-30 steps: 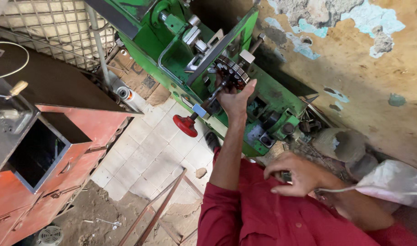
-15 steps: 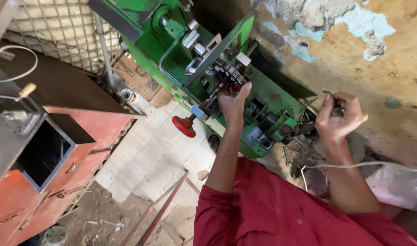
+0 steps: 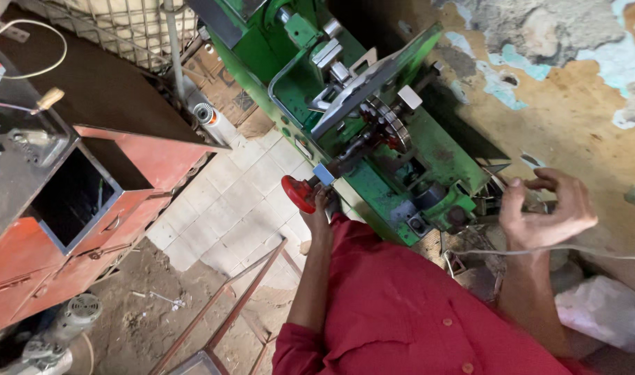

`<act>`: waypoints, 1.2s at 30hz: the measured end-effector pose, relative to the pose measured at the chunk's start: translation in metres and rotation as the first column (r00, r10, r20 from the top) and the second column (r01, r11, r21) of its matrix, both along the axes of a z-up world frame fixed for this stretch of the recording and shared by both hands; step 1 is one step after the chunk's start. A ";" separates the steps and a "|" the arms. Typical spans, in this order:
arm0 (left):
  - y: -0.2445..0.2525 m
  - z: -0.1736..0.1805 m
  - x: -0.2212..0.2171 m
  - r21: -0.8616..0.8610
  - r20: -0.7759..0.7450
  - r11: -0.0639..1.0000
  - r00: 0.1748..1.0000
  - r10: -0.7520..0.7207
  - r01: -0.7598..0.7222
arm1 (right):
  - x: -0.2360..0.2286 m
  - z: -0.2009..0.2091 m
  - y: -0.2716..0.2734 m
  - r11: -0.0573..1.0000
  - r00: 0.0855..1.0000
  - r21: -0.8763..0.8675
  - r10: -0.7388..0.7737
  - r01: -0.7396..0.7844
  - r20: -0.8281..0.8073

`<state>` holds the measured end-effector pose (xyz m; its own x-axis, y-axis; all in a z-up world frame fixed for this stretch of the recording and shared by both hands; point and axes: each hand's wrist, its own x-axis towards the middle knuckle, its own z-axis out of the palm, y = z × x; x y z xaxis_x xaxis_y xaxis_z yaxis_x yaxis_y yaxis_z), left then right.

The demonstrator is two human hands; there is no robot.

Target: The person operates a green metal lathe, turning a red handwheel to move the carriage and adjusting the tailstock with a lever. The person repeatedly engages and disengages the chuck and tailstock components while the machine runs.

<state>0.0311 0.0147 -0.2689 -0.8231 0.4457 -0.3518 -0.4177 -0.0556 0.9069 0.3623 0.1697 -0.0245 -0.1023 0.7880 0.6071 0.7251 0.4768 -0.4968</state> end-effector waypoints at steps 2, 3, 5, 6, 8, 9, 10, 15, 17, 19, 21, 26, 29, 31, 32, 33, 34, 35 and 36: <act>0.014 -0.027 -0.020 0.084 -0.293 0.995 0.956 -0.018 0.045 | 0.001 -0.002 0.002 0.998 0.999 -0.036 -0.047 0.047 0.021; 0.016 -0.036 -0.023 0.079 -0.210 0.995 0.977 -0.042 0.059 | 0.001 -0.003 0.001 0.996 0.996 -0.043 -0.072 0.073 0.044; 0.023 -0.047 -0.026 0.080 -0.040 0.992 0.995 -0.094 0.097 | -0.003 -0.004 -0.004 0.992 0.988 -0.018 -0.124 0.126 0.095; 0.025 -0.051 -0.026 0.117 0.034 0.989 0.995 -0.099 0.094 | -0.005 -0.004 -0.006 0.988 0.983 -0.014 -0.149 0.151 0.105; 0.035 -0.054 -0.022 0.202 0.175 0.974 0.975 -0.139 0.103 | -0.009 -0.003 -0.005 0.979 0.978 -0.040 -0.196 0.199 0.067; 0.036 -0.055 -0.018 0.239 0.247 0.966 0.955 -0.162 0.102 | -0.009 0.000 -0.006 0.982 0.983 -0.058 -0.174 0.178 0.062; 0.037 -0.056 -0.017 0.212 0.224 0.968 0.958 -0.181 0.133 | -0.008 0.003 -0.008 0.985 0.987 -0.076 -0.151 0.155 0.056; 0.026 -0.056 -0.018 0.199 0.230 0.971 0.956 -0.181 0.136 | -0.008 0.013 -0.015 0.977 0.988 -0.152 -0.142 0.150 0.063; 0.025 -0.055 -0.020 0.199 0.233 0.971 0.956 -0.179 0.133 | -0.007 0.017 -0.017 0.979 0.987 -0.154 -0.118 0.134 0.108; 0.027 -0.054 -0.022 0.202 0.228 0.969 0.956 -0.186 0.140 | -0.008 0.017 -0.016 0.985 0.991 -0.134 -0.101 0.112 0.087; 0.031 -0.054 -0.025 0.203 0.221 0.969 0.958 -0.183 0.138 | -0.008 0.015 -0.011 0.991 0.993 -0.086 -0.092 0.098 0.073; 0.019 -0.043 -0.032 0.196 0.197 0.974 0.968 -0.156 0.117 | -0.010 0.009 -0.004 0.998 0.997 0.027 -0.056 0.054 0.053; 0.026 -0.036 -0.035 0.221 0.180 0.968 0.970 -0.163 0.122 | -0.011 0.011 -0.002 0.998 0.997 0.037 -0.055 0.053 0.050; 0.029 -0.031 -0.036 0.243 0.170 0.961 0.970 -0.174 0.129 | -0.010 0.013 -0.003 0.998 0.997 -0.004 -0.067 0.067 0.039; 0.031 -0.028 -0.039 0.256 0.169 0.958 0.969 -0.179 0.133 | -0.010 0.013 -0.003 0.997 0.997 -0.033 -0.074 0.075 0.030; 0.028 -0.024 -0.039 0.265 0.172 0.956 0.970 -0.173 0.124 | -0.010 0.013 -0.005 0.997 0.997 -0.037 -0.069 0.070 0.022; 0.025 -0.022 -0.041 0.271 0.168 0.954 0.970 -0.177 0.127 | -0.010 0.012 -0.005 0.997 0.998 -0.041 -0.063 0.064 0.014; 0.022 -0.021 -0.041 0.278 0.173 0.953 0.970 -0.170 0.118 | -0.010 0.011 -0.006 0.997 0.998 -0.042 -0.069 0.069 0.013; 0.019 -0.021 -0.042 0.288 0.170 0.950 0.971 -0.170 0.116 | -0.010 0.010 -0.007 0.996 0.997 -0.042 -0.075 0.075 0.012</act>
